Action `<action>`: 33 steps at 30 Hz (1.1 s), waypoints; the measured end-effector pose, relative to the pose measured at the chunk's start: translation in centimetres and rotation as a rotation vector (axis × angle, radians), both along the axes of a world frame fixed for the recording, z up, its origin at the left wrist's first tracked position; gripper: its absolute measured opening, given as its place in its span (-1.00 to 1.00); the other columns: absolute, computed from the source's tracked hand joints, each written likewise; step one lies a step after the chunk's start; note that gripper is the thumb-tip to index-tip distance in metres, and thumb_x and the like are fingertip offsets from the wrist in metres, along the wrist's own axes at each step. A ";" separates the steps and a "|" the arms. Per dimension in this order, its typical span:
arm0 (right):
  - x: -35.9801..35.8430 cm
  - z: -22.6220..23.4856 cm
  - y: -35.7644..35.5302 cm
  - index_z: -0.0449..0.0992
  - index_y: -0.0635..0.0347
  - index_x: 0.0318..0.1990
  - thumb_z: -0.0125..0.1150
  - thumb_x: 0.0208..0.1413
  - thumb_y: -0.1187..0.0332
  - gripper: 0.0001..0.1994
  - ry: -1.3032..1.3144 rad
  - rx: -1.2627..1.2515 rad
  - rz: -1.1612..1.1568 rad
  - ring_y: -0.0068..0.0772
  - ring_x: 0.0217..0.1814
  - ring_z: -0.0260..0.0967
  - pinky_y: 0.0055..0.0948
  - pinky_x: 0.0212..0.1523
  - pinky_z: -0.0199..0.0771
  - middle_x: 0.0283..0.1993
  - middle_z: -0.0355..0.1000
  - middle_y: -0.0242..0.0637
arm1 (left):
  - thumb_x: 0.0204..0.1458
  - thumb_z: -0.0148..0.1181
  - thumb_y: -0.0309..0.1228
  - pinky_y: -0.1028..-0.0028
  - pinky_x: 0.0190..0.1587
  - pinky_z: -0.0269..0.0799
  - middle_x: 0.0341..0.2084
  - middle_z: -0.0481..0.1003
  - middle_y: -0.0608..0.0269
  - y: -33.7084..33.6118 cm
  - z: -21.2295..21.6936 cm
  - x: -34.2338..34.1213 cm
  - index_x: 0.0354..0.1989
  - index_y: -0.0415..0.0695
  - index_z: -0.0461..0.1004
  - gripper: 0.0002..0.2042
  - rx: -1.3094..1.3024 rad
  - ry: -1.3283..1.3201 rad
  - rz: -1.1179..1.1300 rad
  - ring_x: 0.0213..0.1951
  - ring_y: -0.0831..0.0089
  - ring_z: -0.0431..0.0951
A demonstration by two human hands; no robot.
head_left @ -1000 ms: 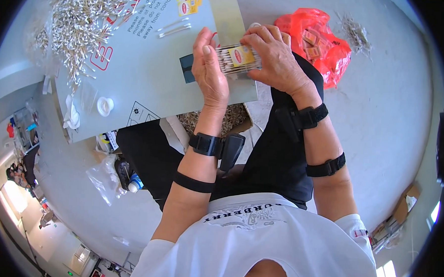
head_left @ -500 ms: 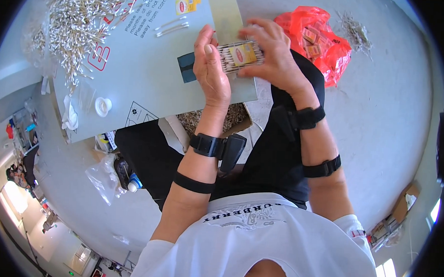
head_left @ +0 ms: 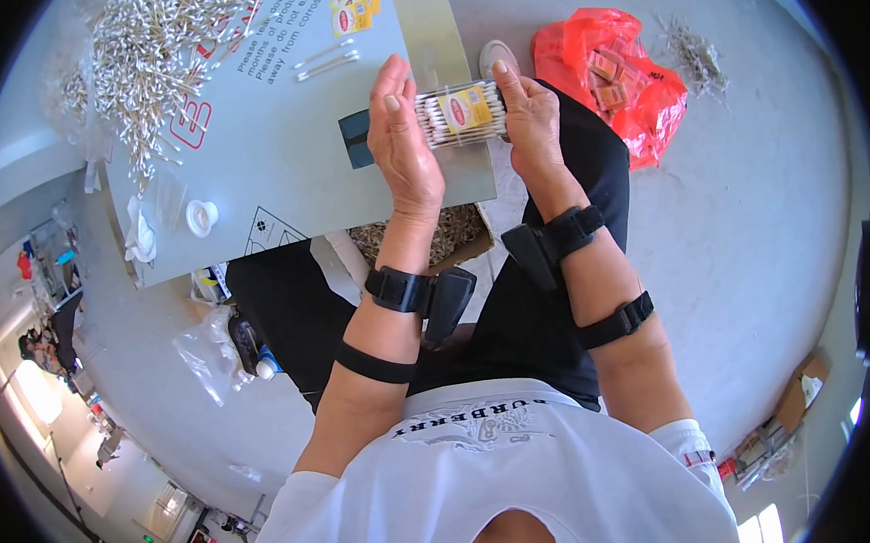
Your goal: Counting and packing bundles of cotton swabs into small plastic bags.
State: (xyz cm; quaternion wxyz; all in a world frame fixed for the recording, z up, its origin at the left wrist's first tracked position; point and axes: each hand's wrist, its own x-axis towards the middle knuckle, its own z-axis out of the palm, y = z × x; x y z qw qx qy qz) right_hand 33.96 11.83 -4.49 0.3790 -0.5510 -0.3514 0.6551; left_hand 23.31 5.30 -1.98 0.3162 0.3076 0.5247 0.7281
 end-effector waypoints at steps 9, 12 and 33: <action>-0.9 0.2 -1.0 0.49 0.30 -0.51 0.24 0.07 0.01 -0.56 -0.571 0.493 -0.011 0.19 -0.51 0.26 -0.18 -0.46 0.34 -0.55 0.37 0.08 | 0.27 -0.26 0.05 0.20 0.37 -0.10 0.24 0.18 -0.11 0.1 0.3 0.9 0.24 -0.38 0.13 -0.33 -0.026 0.089 0.007 0.30 0.14 0.13; -0.9 0.9 -0.8 0.47 0.33 -0.54 0.22 0.10 0.01 -0.53 -0.636 0.517 0.030 0.03 -0.58 0.34 -0.21 -0.46 0.36 -0.63 0.37 0.01 | 0.27 -0.24 0.02 0.26 0.37 -0.06 0.25 0.16 0.00 -0.2 0.5 0.5 0.24 -0.33 0.16 -0.38 -0.164 0.290 -0.136 0.31 0.27 0.13; 0.8 3.8 -1.4 0.55 0.17 -0.16 0.39 -0.08 0.18 -0.65 -0.454 0.701 0.107 -0.26 0.00 0.32 -0.36 -0.01 0.26 -0.06 0.40 -0.18 | 0.29 -0.28 0.02 0.27 0.38 -0.10 0.30 0.08 -0.01 -1.6 0.6 0.1 0.30 -0.34 0.05 -0.35 -0.024 -0.090 -0.085 0.36 0.26 0.02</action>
